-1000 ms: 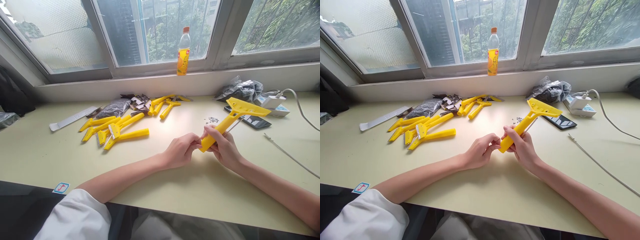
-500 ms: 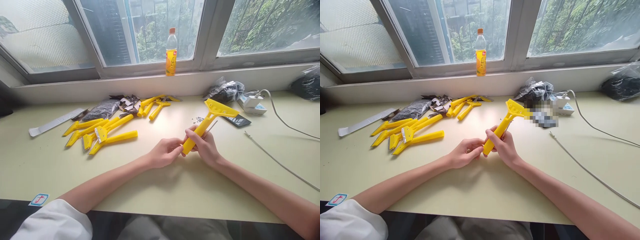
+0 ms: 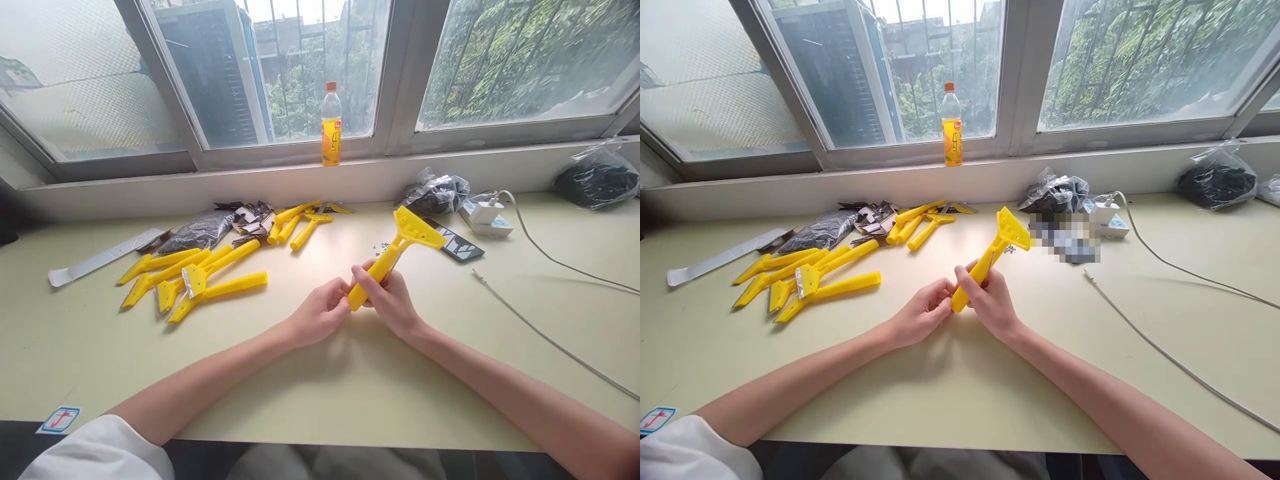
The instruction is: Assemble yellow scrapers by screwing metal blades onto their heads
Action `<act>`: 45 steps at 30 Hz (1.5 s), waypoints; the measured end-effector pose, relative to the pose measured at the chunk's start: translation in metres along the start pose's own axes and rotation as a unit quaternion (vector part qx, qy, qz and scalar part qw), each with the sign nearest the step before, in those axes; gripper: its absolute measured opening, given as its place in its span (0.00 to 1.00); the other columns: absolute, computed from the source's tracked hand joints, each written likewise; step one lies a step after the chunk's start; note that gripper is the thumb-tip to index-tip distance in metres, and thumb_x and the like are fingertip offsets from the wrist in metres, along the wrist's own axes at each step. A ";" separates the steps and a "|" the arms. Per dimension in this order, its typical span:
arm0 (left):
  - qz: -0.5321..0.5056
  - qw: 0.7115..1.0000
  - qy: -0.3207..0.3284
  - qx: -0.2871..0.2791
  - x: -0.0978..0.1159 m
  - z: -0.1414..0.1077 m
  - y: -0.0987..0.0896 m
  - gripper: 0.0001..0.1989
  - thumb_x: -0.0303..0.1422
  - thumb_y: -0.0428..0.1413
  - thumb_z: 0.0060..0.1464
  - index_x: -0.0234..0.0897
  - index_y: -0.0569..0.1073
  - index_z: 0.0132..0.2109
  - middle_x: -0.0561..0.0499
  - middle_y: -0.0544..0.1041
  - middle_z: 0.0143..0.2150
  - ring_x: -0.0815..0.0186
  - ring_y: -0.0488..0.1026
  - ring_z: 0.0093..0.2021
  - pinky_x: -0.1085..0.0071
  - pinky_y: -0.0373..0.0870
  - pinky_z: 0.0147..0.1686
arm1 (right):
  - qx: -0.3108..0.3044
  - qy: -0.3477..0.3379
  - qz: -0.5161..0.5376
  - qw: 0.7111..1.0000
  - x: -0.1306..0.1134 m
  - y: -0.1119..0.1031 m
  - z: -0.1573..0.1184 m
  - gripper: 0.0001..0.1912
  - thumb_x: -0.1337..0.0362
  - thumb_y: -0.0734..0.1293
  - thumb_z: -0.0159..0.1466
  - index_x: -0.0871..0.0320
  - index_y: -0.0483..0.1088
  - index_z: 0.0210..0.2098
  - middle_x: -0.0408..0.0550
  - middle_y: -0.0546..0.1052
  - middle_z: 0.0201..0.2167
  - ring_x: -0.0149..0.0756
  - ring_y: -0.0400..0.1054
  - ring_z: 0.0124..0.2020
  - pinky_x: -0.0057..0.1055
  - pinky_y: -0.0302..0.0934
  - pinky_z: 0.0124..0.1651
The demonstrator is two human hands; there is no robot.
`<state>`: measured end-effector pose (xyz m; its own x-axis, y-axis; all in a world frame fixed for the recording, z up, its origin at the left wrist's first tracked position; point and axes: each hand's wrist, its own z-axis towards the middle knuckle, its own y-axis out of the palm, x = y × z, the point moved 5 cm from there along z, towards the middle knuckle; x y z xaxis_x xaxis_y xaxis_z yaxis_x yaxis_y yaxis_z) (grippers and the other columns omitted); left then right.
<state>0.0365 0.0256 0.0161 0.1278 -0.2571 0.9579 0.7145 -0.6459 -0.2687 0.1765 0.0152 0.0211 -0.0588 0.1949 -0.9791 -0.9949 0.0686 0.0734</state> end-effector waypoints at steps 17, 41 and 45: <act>-0.055 0.997 -0.060 0.009 -0.021 0.012 -0.001 0.06 0.32 0.59 0.53 0.33 0.72 0.37 0.56 0.70 0.25 0.75 0.65 0.22 0.78 0.62 0.22 | 0.007 0.024 -0.030 0.999 0.010 -0.006 0.006 0.24 0.42 0.73 0.56 0.57 0.69 0.33 0.45 0.75 0.25 0.32 0.66 0.23 0.27 0.60 0.22; -0.123 0.986 -0.110 0.014 -0.025 0.021 -0.008 0.10 0.31 0.61 0.48 0.31 0.78 0.39 0.54 0.71 0.23 0.75 0.64 0.21 0.78 0.60 0.20 | 0.020 0.037 -0.042 0.998 0.020 -0.011 0.018 0.24 0.42 0.74 0.56 0.58 0.70 0.32 0.45 0.75 0.26 0.32 0.66 0.23 0.27 0.62 0.23; -0.168 0.976 -0.135 0.015 -0.023 0.019 -0.012 0.09 0.29 0.60 0.46 0.30 0.79 0.36 0.55 0.68 0.21 0.75 0.62 0.22 0.78 0.57 0.22 | 0.012 0.028 -0.029 0.999 0.017 -0.007 0.018 0.24 0.42 0.73 0.57 0.57 0.68 0.35 0.45 0.75 0.27 0.33 0.68 0.25 0.29 0.66 0.26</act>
<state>0.0377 0.0528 -0.0010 0.0565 0.1665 0.9844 0.7665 -0.6390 0.0641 0.1844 0.0352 0.0077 -0.0062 0.1339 -0.9910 -0.9945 0.1024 0.0201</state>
